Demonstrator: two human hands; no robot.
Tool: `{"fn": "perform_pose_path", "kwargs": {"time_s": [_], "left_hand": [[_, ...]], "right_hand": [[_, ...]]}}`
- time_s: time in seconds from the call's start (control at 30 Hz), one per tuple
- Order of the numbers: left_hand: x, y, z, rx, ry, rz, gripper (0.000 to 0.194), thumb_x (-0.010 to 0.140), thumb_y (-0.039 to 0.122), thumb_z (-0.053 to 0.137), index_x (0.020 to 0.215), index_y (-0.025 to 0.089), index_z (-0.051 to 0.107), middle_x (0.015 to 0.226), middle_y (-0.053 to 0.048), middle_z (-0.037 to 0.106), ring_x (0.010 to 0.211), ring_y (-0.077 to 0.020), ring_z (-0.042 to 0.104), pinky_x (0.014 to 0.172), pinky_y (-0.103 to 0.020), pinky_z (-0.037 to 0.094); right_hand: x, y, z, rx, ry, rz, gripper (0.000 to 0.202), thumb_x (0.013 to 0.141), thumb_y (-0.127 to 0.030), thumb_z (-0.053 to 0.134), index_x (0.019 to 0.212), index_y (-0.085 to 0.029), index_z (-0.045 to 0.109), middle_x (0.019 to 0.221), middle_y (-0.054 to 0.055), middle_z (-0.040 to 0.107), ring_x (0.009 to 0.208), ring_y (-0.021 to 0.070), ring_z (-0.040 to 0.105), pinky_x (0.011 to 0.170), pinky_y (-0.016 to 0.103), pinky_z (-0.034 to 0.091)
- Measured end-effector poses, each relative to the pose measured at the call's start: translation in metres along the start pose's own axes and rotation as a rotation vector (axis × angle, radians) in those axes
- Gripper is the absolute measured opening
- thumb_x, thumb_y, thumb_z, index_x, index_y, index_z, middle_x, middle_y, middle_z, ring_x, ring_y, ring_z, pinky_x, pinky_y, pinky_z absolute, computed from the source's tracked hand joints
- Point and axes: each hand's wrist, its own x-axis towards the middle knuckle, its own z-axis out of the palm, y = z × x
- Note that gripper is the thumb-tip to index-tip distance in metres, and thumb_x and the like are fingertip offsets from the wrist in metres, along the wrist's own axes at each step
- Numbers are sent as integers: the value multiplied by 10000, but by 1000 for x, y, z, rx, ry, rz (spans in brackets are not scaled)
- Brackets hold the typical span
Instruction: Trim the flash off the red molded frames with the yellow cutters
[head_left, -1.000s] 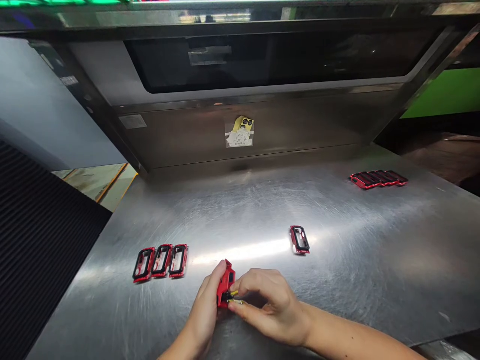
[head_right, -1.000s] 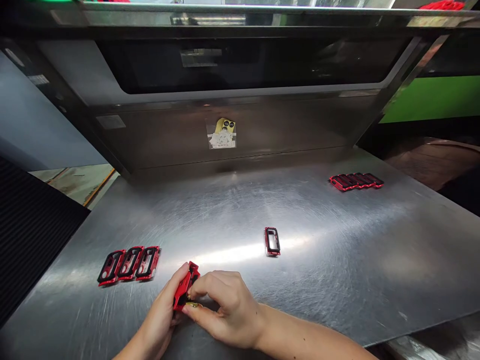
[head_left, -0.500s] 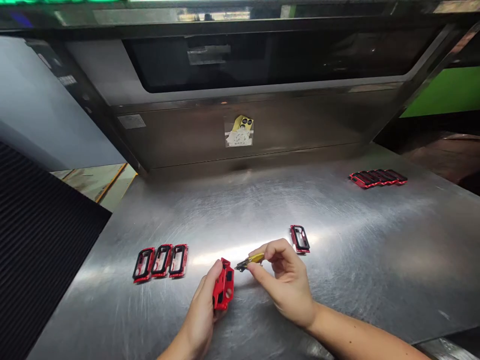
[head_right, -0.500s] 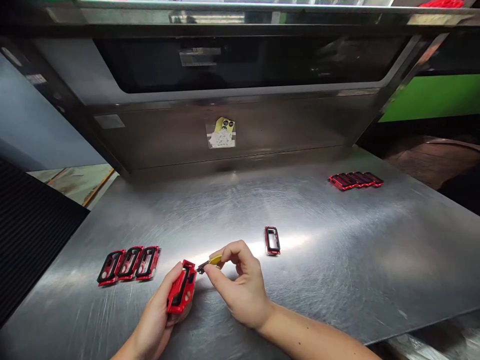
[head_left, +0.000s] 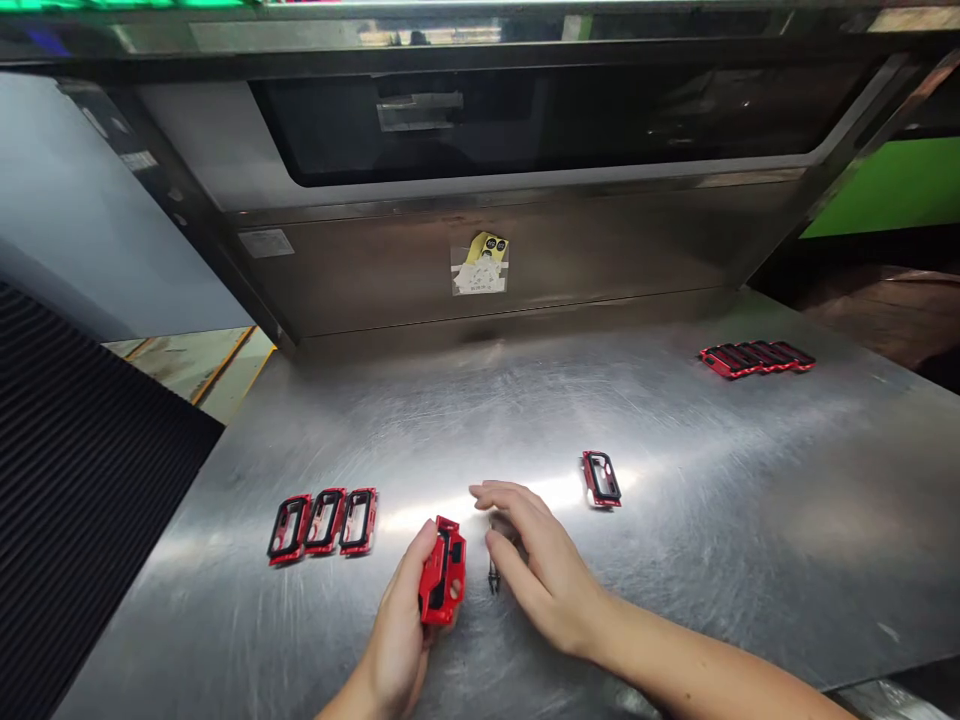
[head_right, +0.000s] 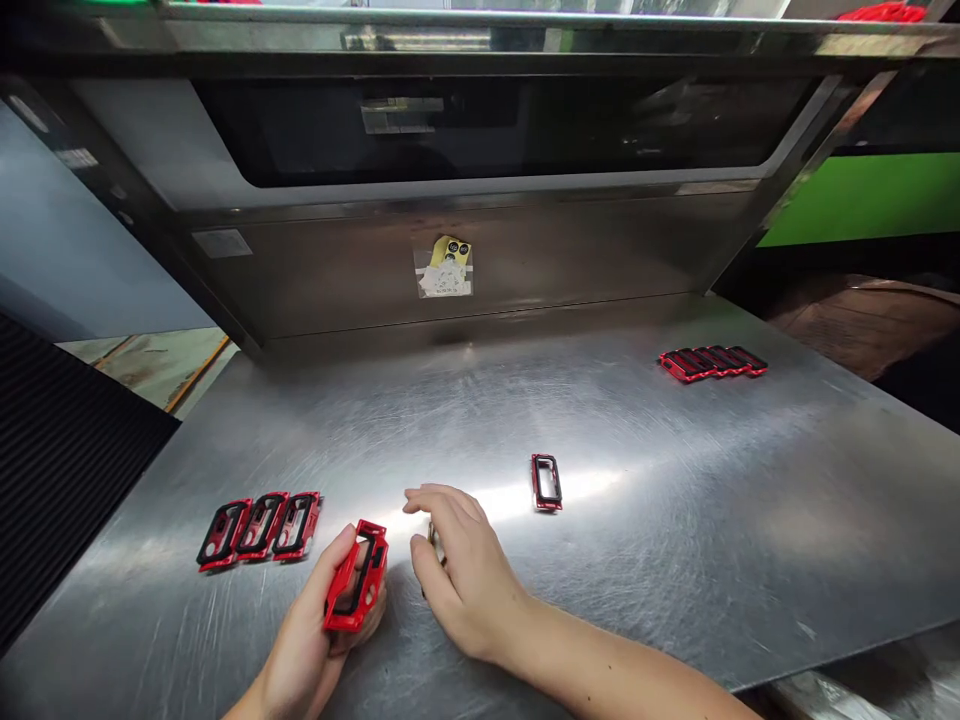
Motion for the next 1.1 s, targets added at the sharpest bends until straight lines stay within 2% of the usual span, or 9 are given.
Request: {"fn": "perform_pose_path", "kwargs": {"time_s": [0.17,0.27,0.37,0.5,0.6,0.73,0.83,0.97,1.1], "left_hand": [[1,0,1,31,139,55,372,508,452,827,754,191,733,795,-4,733,1012,-229,608,886,-282,445],[0,-1,2,40,73,10,417,468,493,838,746,194,754,852,-22,751,1072,-260,594,974,-310,405],[-1,-3,1,28,-90,-48,419,522,549,807,722,185,756,863,-37,753,1028,-272,611,992,-343,398],[0,-6,-6,86,-75,5,446,547,575,787,774,192,769,889,-36,751,1038,-281,594,1002,-353,380],[1,-6,-7,97,-94,-4,458,567,558,788,816,175,768,872,-35,742,1003,-265,595,963,-333,401],[-2,-2,-5,-20,-161,-63,358,614,501,795,640,159,694,654,13,666,685,-138,572,726,-222,458],[-3,4,-2,-81,-389,-169,463,660,541,746,502,153,549,412,71,434,395,-50,329,444,-177,321],[0,8,-1,-71,-734,-276,504,761,596,607,528,169,478,344,112,255,320,-31,131,377,-203,127],[2,5,-2,-52,-781,-284,509,781,613,574,546,175,468,349,109,263,321,-37,114,387,-226,100]], "right_hand": [[0,-10,-2,-97,-134,-458,302,833,-77,389,1096,-173,501,1075,74,656,1117,211,535,997,379,350],[1,-11,-1,-143,-163,-485,266,833,-72,374,1040,-153,519,958,78,674,1010,206,589,947,381,376],[0,-10,-1,-86,8,-527,224,823,-87,401,1004,-150,517,880,75,671,854,195,603,811,351,431],[0,-12,-2,-144,39,-526,193,875,-179,416,1027,-141,527,952,81,675,894,232,572,782,371,414],[-1,-13,-2,-162,1,-491,150,886,-205,404,966,-156,521,872,61,662,806,227,554,740,381,404],[-4,-11,-5,-36,151,-490,129,789,-143,433,902,-172,488,743,29,558,673,192,499,657,352,399],[-5,-11,-6,63,200,-394,203,823,-150,423,1005,-175,509,840,51,564,762,210,530,688,356,427],[-4,-13,-4,139,60,-203,299,963,-244,373,1224,-185,505,1040,89,608,924,229,548,789,369,455],[-3,-13,1,194,-79,-134,371,1034,-339,292,1294,-183,505,1062,95,627,944,219,559,837,370,463]]}}
